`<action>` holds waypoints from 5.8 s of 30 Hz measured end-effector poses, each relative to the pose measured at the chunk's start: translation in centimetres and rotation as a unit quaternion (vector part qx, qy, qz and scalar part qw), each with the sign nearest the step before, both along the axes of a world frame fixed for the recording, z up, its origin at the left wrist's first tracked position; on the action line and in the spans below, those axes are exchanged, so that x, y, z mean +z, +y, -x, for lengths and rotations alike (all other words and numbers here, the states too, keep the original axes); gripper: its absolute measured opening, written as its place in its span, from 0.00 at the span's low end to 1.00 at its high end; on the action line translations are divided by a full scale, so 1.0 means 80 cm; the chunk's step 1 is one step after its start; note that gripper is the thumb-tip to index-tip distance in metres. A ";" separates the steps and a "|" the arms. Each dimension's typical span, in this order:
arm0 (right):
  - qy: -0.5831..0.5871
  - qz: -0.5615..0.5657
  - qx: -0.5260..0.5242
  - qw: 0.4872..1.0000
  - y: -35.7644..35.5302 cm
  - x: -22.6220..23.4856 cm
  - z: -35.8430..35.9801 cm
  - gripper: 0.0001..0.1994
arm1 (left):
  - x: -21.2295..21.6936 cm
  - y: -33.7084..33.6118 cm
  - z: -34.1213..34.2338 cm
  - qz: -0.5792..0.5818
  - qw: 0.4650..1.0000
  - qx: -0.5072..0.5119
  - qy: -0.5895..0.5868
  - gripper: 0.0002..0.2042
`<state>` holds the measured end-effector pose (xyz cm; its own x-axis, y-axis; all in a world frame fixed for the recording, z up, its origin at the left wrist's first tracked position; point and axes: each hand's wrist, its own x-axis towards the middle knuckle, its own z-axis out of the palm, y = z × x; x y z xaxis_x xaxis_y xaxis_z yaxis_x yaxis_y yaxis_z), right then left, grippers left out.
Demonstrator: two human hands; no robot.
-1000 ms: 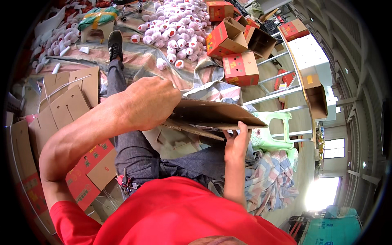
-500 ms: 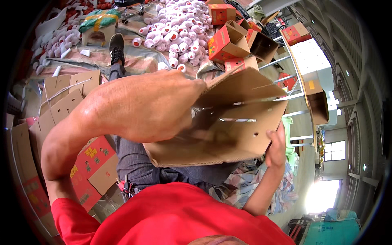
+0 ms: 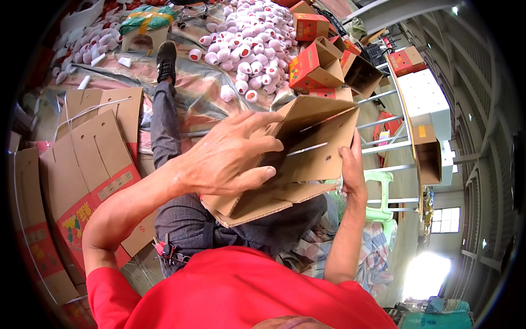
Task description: The person sits on the floor and repeatedly folds flat cardboard sheets into small boxes. They fold the side flaps, tuck the tabs, and close the tops, then place the finished boxes aside. The process is repeated multiple times with identical boxes.
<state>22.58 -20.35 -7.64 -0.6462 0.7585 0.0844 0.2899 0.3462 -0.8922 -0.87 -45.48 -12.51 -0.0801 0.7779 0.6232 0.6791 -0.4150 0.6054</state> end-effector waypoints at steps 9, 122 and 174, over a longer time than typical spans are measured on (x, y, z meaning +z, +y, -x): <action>0.170 -0.349 0.101 0.916 0.058 -0.041 0.031 0.10 | -0.002 0.063 0.006 -0.185 0.961 -0.183 0.091 0.17; -0.050 -0.212 0.204 0.954 0.006 -0.332 0.028 0.22 | -0.275 0.091 -0.063 0.225 0.957 0.100 0.152 0.36; -0.126 -0.377 0.355 0.846 0.090 -0.357 0.050 0.21 | -0.218 0.059 -0.005 0.162 0.983 -0.064 0.057 0.41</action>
